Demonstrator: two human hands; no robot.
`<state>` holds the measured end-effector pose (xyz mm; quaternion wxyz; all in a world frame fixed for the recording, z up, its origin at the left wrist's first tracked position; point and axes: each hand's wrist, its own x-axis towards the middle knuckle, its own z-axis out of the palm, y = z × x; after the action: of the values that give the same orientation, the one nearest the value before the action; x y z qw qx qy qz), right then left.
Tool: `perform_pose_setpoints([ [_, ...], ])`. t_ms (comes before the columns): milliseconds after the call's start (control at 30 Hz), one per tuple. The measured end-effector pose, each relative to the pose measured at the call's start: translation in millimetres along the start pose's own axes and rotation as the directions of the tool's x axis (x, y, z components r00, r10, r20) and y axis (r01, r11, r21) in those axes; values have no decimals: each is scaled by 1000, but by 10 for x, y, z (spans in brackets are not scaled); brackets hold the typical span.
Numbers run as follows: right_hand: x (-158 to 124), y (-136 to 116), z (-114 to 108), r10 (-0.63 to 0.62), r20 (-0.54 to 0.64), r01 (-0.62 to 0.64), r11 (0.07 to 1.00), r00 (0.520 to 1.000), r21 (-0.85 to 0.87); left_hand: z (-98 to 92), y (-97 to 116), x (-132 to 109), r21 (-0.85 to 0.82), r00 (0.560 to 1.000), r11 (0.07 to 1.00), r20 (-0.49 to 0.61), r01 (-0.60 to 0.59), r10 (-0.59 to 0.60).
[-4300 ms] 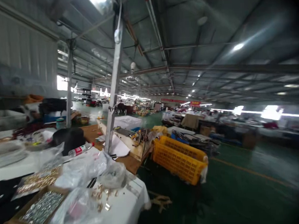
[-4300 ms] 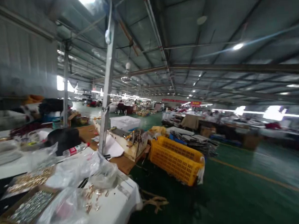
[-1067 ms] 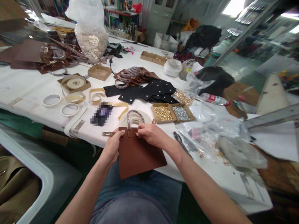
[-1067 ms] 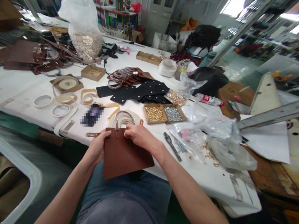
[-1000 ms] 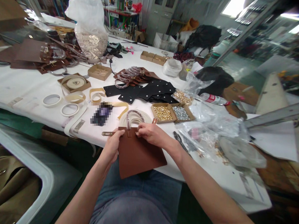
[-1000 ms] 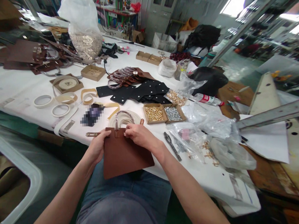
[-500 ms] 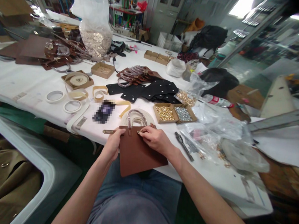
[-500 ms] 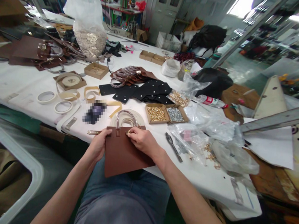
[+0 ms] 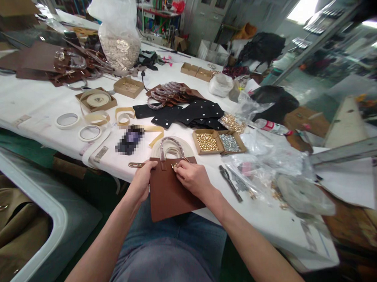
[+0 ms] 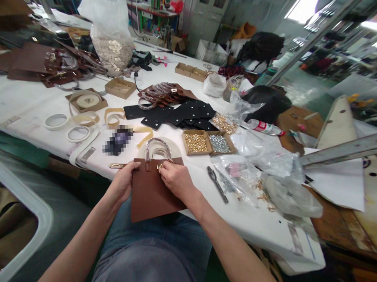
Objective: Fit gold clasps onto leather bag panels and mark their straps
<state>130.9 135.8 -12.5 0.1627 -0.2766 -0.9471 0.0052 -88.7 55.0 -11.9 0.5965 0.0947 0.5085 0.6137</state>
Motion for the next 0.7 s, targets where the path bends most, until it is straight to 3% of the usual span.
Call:
perform_pose_setpoints([
  [167,44,7,-68,-73,16,73,997,997,35,-59,-25,-6,22,1000,1000,6,5,-5],
  [367,-60,67,-173,-115,-22,117,954,993,276,-50,-36,-130,67,986,989,105,-134,126],
  [467,-106,87,-293,54,-115,10,867,992,499,-37,-38,-188,99,977,975,96,-200,190],
  [567,-38,83,-478,328,-136,-193,790,935,581,-18,-25,-235,178,947,931,106,-319,304],
  [700,165,84,-672,367,-49,-300,823,929,482,28,10,-311,307,888,834,160,-459,430],
])
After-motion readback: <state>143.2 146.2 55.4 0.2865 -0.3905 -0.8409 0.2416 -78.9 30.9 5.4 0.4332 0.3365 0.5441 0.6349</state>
